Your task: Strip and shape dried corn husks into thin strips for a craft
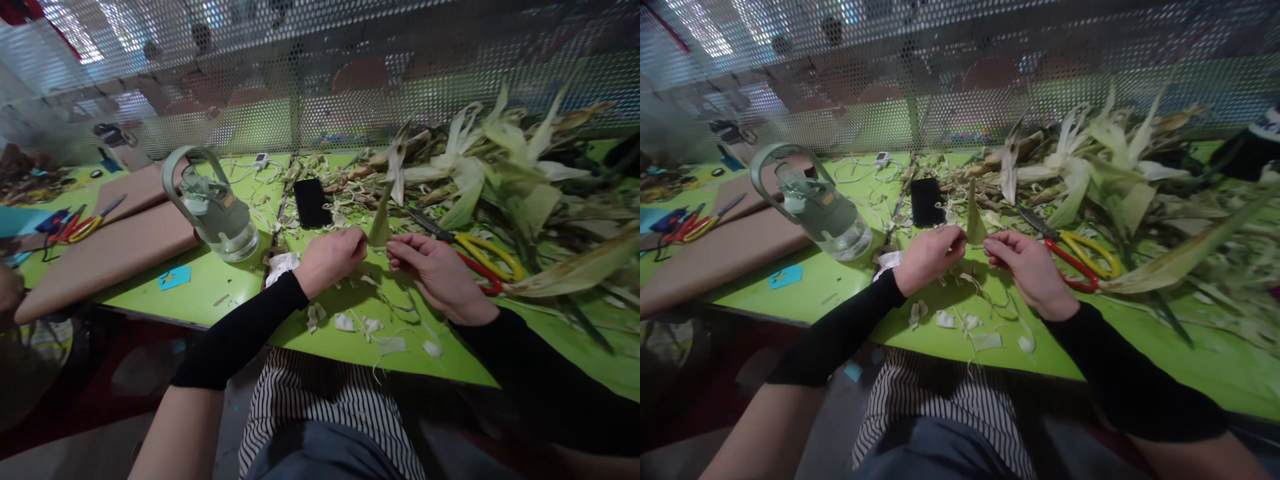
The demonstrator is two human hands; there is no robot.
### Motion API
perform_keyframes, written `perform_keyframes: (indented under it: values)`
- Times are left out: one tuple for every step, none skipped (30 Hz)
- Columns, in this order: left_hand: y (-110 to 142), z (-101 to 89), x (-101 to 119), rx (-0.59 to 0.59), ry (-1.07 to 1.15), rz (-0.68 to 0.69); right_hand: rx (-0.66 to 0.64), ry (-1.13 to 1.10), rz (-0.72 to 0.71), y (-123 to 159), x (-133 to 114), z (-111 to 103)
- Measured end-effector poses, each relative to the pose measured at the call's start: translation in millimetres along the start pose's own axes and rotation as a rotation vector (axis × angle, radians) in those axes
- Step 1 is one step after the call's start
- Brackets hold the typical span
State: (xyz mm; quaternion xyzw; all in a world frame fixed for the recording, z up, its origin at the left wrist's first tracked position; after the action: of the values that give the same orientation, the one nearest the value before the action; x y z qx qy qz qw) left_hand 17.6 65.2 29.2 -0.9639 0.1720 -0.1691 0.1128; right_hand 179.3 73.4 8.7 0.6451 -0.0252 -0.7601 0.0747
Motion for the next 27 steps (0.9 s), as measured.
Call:
perform_keyframes:
  values:
    - [0, -1.4, -2, 0.024, -0.002, -0.004, -0.004, -0.007, 0.007, 0, 0, 0]
    - [0, -3.4, -4, 0.056, 0.004, -0.01, -0.01, -0.012, 0.013, 1, 0, 1]
    - [0, -6.1, -7, 0.093, 0.025, -0.019, -0.016, -0.014, 0.021, 1, 0, 1]
    - [0, -9.3, -11, 0.131, 0.062, -0.031, -0.024, -0.014, 0.029, 2, 1, 1]
    - [0, -13.3, -16, 0.174, 0.122, -0.048, -0.031, -0.013, 0.034, 2, 2, 2]
    - [0, -17.8, -22, 0.217, 0.21, -0.07, -0.037, -0.01, 0.033, 2, 3, 2]
    - [-1, -22.5, -28, 0.257, 0.326, -0.096, -0.041, -0.006, 0.027, 1, 3, 1]
    - [-1, -27.3, -35, 0.298, 0.47, -0.125, -0.044, -0.001, 0.019, 0, 4, 1]
    - [-2, -31.3, -43, 0.329, 0.64, -0.157, -0.042, 0.002, 0.011, -2, 4, -1]
    - [-3, -34.7, -51, 0.363, 0.808, -0.197, -0.036, 0.002, 0.004, -5, 3, -3]
    - [-4, -37.5, -58, 0.401, 0.961, -0.24, -0.021, -0.004, -0.003, -8, 3, -7]
    - [-6, -39.9, -64, 0.441, 1.087, -0.276, 0.003, -0.016, -0.013, -12, 1, -11]
    - [-6, -41.8, -70, 0.49, 1.186, -0.313, 0.033, -0.034, -0.028, -15, -1, -17]
    - [-6, -42.9, -76, 0.541, 1.258, -0.354, 0.067, -0.055, -0.05, -18, -4, -22]
    - [-6, -42.9, -79, 0.577, 1.306, -0.389, 0.097, -0.075, -0.074, -21, -7, -27]
    - [-6, -41.9, -81, 0.594, 1.332, -0.417, 0.119, -0.091, -0.096, -22, -9, -31]
    - [-7, -39.8, -81, 0.582, 1.34, -0.437, 0.131, -0.101, -0.111, -23, -11, -34]
    - [-7, -36.5, -79, 0.534, 1.334, -0.442, 0.128, -0.104, -0.118, -23, -12, -35]
    - [-8, -32.0, -74, 0.459, 1.319, -0.437, 0.118, -0.101, -0.122, -22, -12, -33]
    - [-9, -26.4, -69, 0.366, 1.297, -0.425, 0.099, -0.088, -0.122, -21, -11, -30]
    - [-9, -19.9, -61, 0.26, 1.277, -0.406, 0.076, -0.068, -0.123, -18, -10, -26]
    - [-9, -13.0, -54, 0.163, 1.26, -0.392, 0.053, -0.043, -0.129, -15, -9, -21]
    - [-8, -6.1, -46, 0.074, 1.251, -0.373, 0.034, -0.011, -0.14, -12, -7, -16]
    - [-8, 0.7, -38, -0.003, 1.252, -0.364, 0.021, 0.023, -0.157, -9, -6, -12]
    - [-7, 7.6, -31, -0.086, 1.261, -0.356, 0.015, 0.059, -0.179, -6, -5, -9]
    - [-5, 13.7, -23, -0.168, 1.277, -0.341, 0.012, 0.096, -0.206, -4, -5, -6]
    - [-4, 18.8, -16, -0.236, 1.298, -0.331, 0.012, 0.137, -0.236, -1, -6, -4]
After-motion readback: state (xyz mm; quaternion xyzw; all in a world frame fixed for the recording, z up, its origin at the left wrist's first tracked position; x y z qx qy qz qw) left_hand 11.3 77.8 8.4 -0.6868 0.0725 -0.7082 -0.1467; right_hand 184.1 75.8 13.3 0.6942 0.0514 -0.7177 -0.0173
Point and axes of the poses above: each hand's wrist, its own y-axis away from the middle knuckle, its own z-axis out of the palm, x = y × z, the point moved 5 cm from there along -y, towards the middle knuckle, and after that the axes turned 4 degrees about -y, right-handed, at the moved point
